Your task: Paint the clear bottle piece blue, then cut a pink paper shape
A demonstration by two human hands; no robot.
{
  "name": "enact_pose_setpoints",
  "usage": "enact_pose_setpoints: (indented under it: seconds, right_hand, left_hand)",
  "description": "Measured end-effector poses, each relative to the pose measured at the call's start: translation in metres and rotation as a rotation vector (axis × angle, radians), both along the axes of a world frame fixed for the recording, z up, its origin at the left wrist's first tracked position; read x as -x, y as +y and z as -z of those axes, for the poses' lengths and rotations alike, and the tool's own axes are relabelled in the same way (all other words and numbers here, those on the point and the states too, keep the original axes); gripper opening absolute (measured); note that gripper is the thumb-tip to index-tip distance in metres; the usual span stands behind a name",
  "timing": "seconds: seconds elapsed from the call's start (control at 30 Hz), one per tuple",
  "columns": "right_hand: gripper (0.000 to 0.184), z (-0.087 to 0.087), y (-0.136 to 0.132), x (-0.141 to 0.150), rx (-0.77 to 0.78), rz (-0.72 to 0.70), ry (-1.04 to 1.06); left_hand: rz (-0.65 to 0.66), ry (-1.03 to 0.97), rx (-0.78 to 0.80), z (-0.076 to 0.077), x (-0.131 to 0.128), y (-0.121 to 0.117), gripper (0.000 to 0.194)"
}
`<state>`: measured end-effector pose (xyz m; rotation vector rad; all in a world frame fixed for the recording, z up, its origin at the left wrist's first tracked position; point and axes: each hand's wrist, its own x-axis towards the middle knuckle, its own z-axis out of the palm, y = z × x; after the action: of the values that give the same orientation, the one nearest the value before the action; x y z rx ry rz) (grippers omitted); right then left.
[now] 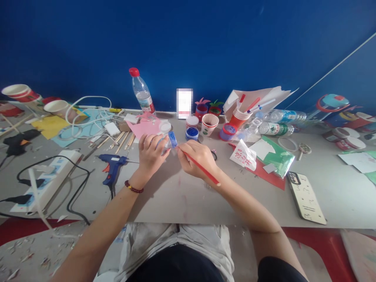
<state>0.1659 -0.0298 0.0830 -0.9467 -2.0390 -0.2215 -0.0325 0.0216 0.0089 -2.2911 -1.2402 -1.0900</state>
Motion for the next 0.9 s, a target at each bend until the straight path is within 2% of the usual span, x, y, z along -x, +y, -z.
enact_pose_setpoints:
  seconds: [0.3,0.43,0.6,0.8,0.9]
  right_hand:
    - [0.014,-0.001,0.007,-0.004,-0.089,-0.029,0.057]
    - [0.014,0.000,0.005,-0.003,-0.058,-0.009,0.041]
    - [0.019,-0.005,-0.001,-0.002,-0.049,0.012,0.020]
    - [0.025,-0.006,-0.003,-0.001,0.003,0.033,0.040]
    - [0.026,-0.005,-0.001,-0.002,0.005,0.050,0.038]
  left_hand:
    - [0.053,0.076,-0.029,-0.001,-0.006,-0.005,0.037]
    - [0.028,0.083,-0.066,0.002,-0.006,-0.005,0.038]
    - [-0.015,0.085,-0.196,0.006,-0.003,-0.001,0.041]
    - [0.024,0.021,-0.134,0.006,-0.002,0.000,0.048]
    - [0.017,0.071,-0.183,0.006,-0.003,-0.001,0.047]
